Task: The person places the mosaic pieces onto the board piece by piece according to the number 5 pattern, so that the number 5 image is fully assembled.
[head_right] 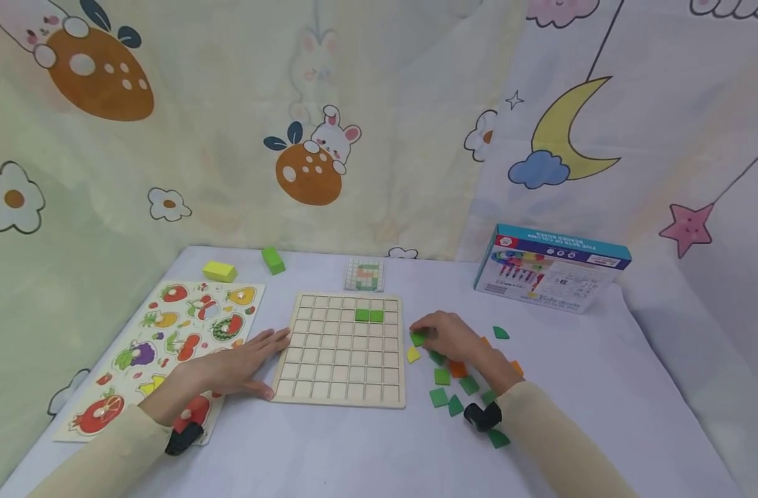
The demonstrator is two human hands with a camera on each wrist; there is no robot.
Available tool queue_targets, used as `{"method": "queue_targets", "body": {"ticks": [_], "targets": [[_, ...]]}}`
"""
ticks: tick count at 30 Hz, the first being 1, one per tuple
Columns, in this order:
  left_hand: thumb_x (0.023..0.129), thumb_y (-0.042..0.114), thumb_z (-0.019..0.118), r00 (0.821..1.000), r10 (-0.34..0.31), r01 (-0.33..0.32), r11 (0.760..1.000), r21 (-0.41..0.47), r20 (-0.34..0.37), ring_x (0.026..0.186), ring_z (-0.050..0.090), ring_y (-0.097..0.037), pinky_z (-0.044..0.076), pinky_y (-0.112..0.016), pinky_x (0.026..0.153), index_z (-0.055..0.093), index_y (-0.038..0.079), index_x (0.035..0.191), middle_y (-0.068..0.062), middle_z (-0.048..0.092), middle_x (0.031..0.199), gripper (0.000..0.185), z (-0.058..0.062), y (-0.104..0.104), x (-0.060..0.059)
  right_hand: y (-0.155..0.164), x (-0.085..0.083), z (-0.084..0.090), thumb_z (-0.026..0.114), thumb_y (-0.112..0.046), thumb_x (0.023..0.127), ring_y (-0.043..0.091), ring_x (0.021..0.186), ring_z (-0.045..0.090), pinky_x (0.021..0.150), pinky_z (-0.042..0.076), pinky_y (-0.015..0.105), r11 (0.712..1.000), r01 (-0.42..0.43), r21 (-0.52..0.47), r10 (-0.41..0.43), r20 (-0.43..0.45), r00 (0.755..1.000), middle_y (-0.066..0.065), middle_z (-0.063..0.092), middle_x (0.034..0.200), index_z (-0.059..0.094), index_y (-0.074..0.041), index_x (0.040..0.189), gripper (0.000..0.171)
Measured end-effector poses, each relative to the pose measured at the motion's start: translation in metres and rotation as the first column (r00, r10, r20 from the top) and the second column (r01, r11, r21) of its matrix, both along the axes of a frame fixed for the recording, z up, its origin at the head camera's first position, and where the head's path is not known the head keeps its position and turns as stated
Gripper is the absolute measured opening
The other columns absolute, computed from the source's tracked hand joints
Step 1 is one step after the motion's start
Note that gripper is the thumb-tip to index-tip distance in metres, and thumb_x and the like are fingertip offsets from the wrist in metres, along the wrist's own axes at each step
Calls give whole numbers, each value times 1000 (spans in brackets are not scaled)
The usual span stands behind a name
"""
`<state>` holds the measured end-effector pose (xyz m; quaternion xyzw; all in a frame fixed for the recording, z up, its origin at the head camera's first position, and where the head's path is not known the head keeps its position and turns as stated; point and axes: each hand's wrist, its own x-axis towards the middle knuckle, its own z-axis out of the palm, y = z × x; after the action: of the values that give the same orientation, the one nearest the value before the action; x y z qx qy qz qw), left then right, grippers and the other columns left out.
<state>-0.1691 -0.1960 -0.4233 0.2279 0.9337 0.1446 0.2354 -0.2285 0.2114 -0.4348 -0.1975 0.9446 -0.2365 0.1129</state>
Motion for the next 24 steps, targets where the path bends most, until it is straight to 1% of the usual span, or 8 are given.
{"method": "queue_targets", "body": {"ticks": [5, 9, 11, 13, 16, 20, 24], "targets": [[80, 47, 74, 1000, -1, 1, 1000, -11, -5, 151, 8, -33, 37, -52, 110, 20, 13, 155, -3, 10, 165, 99, 1, 0, 0, -4, -5, 0, 70, -6, 86, 23, 108, 61, 97, 50, 46, 1000, 9, -2, -9, -30, 1000, 4, 68, 119, 68, -13, 121, 36], [79, 47, 74, 1000, 2, -2, 1000, -14, -4, 151, 8, -34, 37, -52, 110, 21, 13, 155, -3, 11, 165, 99, 2, -1, 1, -19, -13, 7, 70, -8, 86, 21, 105, 60, 96, 50, 45, 1000, 15, -19, -16, -72, 997, 3, 68, 117, 68, -13, 121, 35], [79, 47, 75, 1000, 7, -7, 1000, -13, -1, 151, 8, -34, 37, -53, 110, 21, 13, 155, -3, 11, 165, 99, 2, -2, 2, -32, -18, 10, 71, -9, 86, 21, 105, 61, 95, 51, 43, 999, -2, -34, -2, -97, 995, 2, 69, 117, 68, -13, 121, 35], [79, 47, 75, 1000, 9, -9, 1000, -11, 0, 151, 8, -34, 37, -53, 110, 21, 13, 155, -3, 11, 165, 99, 1, -3, 2, -49, -23, 13, 71, -10, 86, 21, 103, 62, 91, 52, 40, 998, -39, -43, 34, -125, 992, 3, 70, 115, 69, -11, 120, 34], [80, 46, 74, 1000, 10, -10, 1000, -1, 1, 151, 9, -35, 36, -54, 110, 21, 12, 155, -4, 11, 165, 99, 0, -3, 3, -75, -29, 16, 70, -10, 87, 22, 100, 64, 85, 52, 37, 995, -82, -64, 72, -137, 988, 4, 71, 112, 69, -9, 118, 31], [80, 45, 74, 1000, 0, 0, 1000, 14, -1, 151, 9, -35, 35, -55, 110, 21, 12, 155, -4, 11, 164, 98, 0, -2, 3, -108, -31, 15, 70, -11, 88, 20, 99, 64, 83, 52, 35, 994, -72, -85, 63, -102, 993, 4, 71, 110, 70, -9, 117, 30], [81, 45, 74, 1000, -10, 11, 1000, 11, -11, 151, 9, -35, 35, -55, 110, 21, 11, 155, -4, 11, 165, 97, 1, 0, 1, -128, -34, 12, 71, -11, 87, 19, 98, 64, 82, 53, 34, 996, -43, -73, 36, -96, 995, 3, 71, 109, 70, -10, 117, 30]]}}
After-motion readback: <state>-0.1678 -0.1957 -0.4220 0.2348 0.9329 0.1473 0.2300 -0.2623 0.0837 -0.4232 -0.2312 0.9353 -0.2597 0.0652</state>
